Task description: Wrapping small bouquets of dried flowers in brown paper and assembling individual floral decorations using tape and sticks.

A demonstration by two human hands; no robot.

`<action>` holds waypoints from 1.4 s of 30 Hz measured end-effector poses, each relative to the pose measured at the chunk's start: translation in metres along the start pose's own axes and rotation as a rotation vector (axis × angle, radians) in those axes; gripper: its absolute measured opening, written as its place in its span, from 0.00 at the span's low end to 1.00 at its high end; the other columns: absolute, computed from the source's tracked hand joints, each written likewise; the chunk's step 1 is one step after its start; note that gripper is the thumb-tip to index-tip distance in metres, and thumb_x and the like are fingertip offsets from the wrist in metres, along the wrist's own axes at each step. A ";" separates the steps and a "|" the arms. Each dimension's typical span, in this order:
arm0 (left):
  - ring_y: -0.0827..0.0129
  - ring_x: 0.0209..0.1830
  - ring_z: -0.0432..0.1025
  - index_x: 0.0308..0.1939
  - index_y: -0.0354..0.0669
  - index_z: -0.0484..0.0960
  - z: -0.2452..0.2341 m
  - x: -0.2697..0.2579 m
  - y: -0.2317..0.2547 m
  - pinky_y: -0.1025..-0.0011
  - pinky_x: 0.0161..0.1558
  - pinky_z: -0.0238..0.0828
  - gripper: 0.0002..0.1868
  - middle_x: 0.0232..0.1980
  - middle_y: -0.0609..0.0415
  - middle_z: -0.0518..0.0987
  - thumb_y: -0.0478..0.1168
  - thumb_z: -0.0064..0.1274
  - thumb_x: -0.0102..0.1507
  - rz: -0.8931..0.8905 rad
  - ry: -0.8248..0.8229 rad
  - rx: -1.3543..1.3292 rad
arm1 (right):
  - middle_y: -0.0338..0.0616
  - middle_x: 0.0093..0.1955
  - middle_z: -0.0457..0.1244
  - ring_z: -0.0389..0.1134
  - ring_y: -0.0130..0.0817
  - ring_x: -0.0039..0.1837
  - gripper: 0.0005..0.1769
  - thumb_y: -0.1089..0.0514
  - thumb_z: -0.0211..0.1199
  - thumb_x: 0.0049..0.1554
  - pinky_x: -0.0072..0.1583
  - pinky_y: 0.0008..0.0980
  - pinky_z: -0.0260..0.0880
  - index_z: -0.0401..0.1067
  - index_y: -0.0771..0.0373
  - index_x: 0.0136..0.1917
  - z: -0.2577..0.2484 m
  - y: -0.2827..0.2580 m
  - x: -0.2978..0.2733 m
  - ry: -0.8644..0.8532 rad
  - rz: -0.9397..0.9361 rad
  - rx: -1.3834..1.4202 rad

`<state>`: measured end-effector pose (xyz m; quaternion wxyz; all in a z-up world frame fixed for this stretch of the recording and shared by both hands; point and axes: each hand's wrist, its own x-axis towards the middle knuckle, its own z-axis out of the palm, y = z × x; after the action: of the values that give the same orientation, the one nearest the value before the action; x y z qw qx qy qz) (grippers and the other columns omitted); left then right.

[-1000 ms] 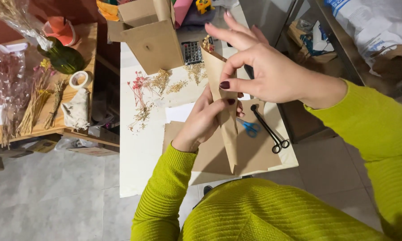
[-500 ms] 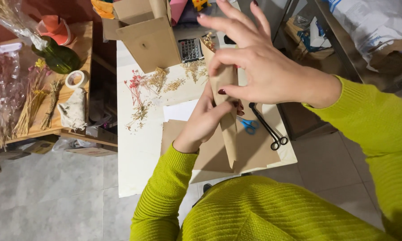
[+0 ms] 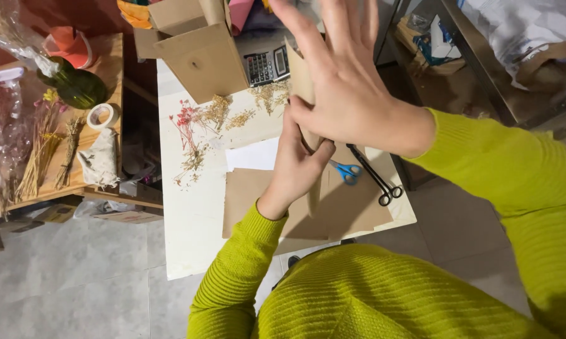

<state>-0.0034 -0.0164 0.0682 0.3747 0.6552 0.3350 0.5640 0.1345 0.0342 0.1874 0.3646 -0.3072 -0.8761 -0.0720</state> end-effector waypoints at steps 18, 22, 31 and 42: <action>0.69 0.59 0.74 0.64 0.35 0.73 -0.039 -0.019 -0.035 0.68 0.63 0.75 0.33 0.60 0.51 0.78 0.34 0.66 0.56 -0.034 -0.318 -0.262 | 0.48 0.66 0.66 0.71 0.37 0.62 0.29 0.62 0.69 0.59 0.61 0.36 0.75 0.66 0.70 0.71 0.135 -0.018 -0.210 -0.109 0.561 1.227; 0.68 0.57 0.77 0.63 0.34 0.73 -0.023 -0.039 -0.035 0.67 0.63 0.78 0.34 0.56 0.50 0.80 0.34 0.68 0.55 -0.084 -0.190 -0.235 | 0.49 0.67 0.66 0.70 0.37 0.65 0.33 0.61 0.67 0.60 0.65 0.33 0.71 0.60 0.71 0.74 0.128 -0.025 -0.195 -0.009 0.426 1.063; 0.70 0.55 0.76 0.60 0.33 0.75 0.000 -0.079 -0.049 0.67 0.61 0.77 0.33 0.55 0.51 0.80 0.36 0.71 0.53 -0.086 0.053 -0.176 | 0.56 0.74 0.59 0.61 0.47 0.75 0.31 0.66 0.60 0.59 0.75 0.42 0.59 0.58 0.73 0.74 0.162 -0.038 -0.219 0.073 0.312 0.879; 0.70 0.62 0.73 0.69 0.32 0.66 -0.002 -0.081 -0.044 0.68 0.67 0.72 0.40 0.62 0.49 0.76 0.35 0.67 0.55 -0.095 0.049 -0.198 | 0.57 0.70 0.62 0.64 0.51 0.73 0.25 0.69 0.54 0.59 0.73 0.45 0.63 0.64 0.72 0.70 0.183 -0.053 -0.238 0.067 0.336 0.782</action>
<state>-0.0175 -0.0645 -0.0096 0.4556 0.5844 0.3174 0.5918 0.1238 -0.0599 -0.1020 0.4885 -0.2817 -0.7629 0.3162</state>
